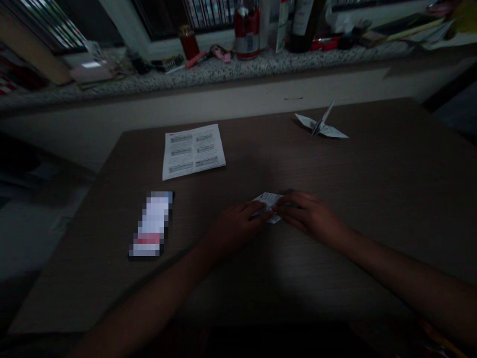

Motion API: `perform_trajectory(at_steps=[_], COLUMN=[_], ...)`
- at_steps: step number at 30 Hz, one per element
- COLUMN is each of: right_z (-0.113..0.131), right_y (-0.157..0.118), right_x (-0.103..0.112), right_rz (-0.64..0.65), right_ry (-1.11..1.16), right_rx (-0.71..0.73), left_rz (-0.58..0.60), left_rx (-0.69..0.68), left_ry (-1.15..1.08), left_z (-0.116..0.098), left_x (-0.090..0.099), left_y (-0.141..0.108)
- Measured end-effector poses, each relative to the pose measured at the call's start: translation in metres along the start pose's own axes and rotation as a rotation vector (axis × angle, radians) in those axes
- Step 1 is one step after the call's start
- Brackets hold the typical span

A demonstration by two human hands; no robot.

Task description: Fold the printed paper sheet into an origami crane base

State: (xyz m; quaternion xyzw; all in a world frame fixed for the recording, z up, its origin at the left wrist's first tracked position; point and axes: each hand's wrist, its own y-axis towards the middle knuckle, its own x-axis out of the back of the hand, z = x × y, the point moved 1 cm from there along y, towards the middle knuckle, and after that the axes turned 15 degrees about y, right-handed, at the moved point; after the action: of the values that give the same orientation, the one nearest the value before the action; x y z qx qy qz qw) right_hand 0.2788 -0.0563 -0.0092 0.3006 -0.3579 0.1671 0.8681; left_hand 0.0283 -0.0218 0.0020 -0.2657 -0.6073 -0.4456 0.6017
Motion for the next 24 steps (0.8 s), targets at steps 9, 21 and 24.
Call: perform_trajectory(at_steps=[9, 21, 24], right_z=[-0.0004, -0.0011, -0.0009], right_y=[-0.0004, -0.0034, -0.0036], right_x=[0.0007, 0.0066, 0.0072], right_rz=[0.029, 0.064, 0.068], right_ry=[-0.041, -0.049, -0.029], right_rx=[0.027, 0.098, 0.102], left_rz=[0.015, 0.045, 0.028], left_rx=[0.023, 0.008, 0.004], left_ry=[-0.033, -0.065, -0.067], left_z=[-0.0012, -0.0011, -0.0011], left_x=[0.0046, 0.0049, 0.0036], left_y=[0.0013, 0.0007, -0.0006])
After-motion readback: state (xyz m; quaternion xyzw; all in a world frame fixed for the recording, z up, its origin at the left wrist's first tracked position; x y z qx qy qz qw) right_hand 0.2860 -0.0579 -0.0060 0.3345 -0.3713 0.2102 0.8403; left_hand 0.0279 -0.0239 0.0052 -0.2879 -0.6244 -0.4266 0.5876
